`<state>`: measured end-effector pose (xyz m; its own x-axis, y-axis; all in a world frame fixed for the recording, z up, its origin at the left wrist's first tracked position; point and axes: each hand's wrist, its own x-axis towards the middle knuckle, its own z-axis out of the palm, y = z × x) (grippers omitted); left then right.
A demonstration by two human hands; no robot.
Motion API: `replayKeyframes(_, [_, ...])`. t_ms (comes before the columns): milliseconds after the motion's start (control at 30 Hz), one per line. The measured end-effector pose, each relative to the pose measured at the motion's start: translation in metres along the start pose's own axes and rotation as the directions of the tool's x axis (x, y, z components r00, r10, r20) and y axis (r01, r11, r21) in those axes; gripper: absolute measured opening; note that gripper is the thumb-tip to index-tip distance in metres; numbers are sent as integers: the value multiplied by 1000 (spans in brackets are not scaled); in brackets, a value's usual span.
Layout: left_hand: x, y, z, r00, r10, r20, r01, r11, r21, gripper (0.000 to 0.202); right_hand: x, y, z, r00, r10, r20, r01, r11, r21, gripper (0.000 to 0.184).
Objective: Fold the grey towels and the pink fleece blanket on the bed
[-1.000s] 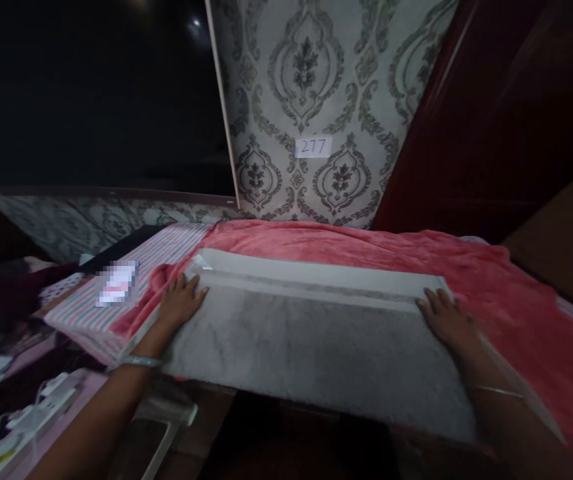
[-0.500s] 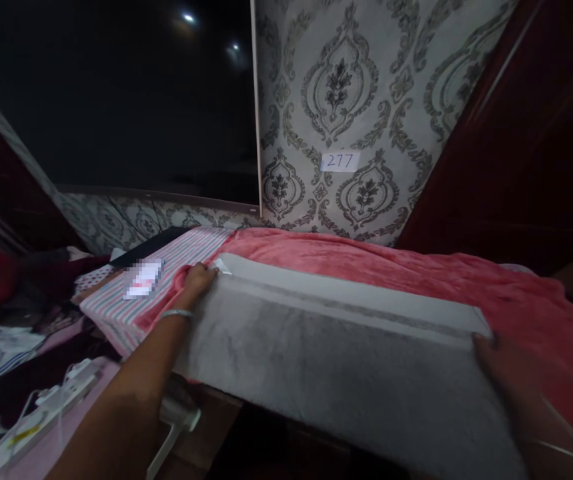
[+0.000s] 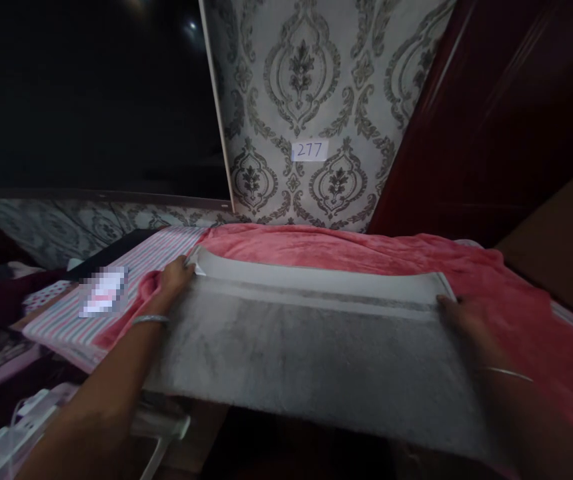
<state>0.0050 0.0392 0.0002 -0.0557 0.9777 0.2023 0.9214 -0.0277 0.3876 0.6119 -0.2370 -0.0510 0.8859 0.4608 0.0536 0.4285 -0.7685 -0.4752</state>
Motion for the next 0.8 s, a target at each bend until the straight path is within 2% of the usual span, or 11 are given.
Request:
replayKeyframes(33, [-3,2,-1,999,1,-42,0,1000,26,36,-3,-1,-3,998,55,4,-55,996,68,50])
replayKeyframes(67, [-7,4,-3,996,1,-88,3,999,46,36,-6,-2,-6,998,59,-28,-56,991,124,47])
replayKeyframes(167, [-16,9,-12,973,42,-228,-38,999,18,33,-12,-1,-20,990,27,-135,15,954,301,37])
replayKeyframes(300, [-18,10,-34,905,95,-414,-131,990,-57,27,-16,-2,-48,948,60,-314,99,879,467,27])
replayKeyframes(433, [1,15,-61,822,56,-567,-144,983,-111,21,-10,-16,-82,890,127,-439,131,849,511,36])
replayKeyframes(500, [18,23,-70,789,36,-613,-137,984,-118,19,2,-29,-94,880,123,-458,149,845,513,41])
replayKeyframes(567, [38,36,-73,775,44,-630,-140,985,-104,22,18,-44,-97,884,111,-454,154,848,507,44])
replayKeyframes(667, [66,62,-60,804,75,-590,-132,990,-55,28,45,-65,-77,884,114,-453,122,880,459,46])
replayKeyframes(733, [79,77,-38,858,77,-508,-99,995,-16,31,60,-74,-50,909,108,-403,58,924,378,49])
replayKeyframes(800, [86,86,-8,926,50,-374,-45,999,21,34,69,-78,-18,950,93,-298,-5,958,286,50])
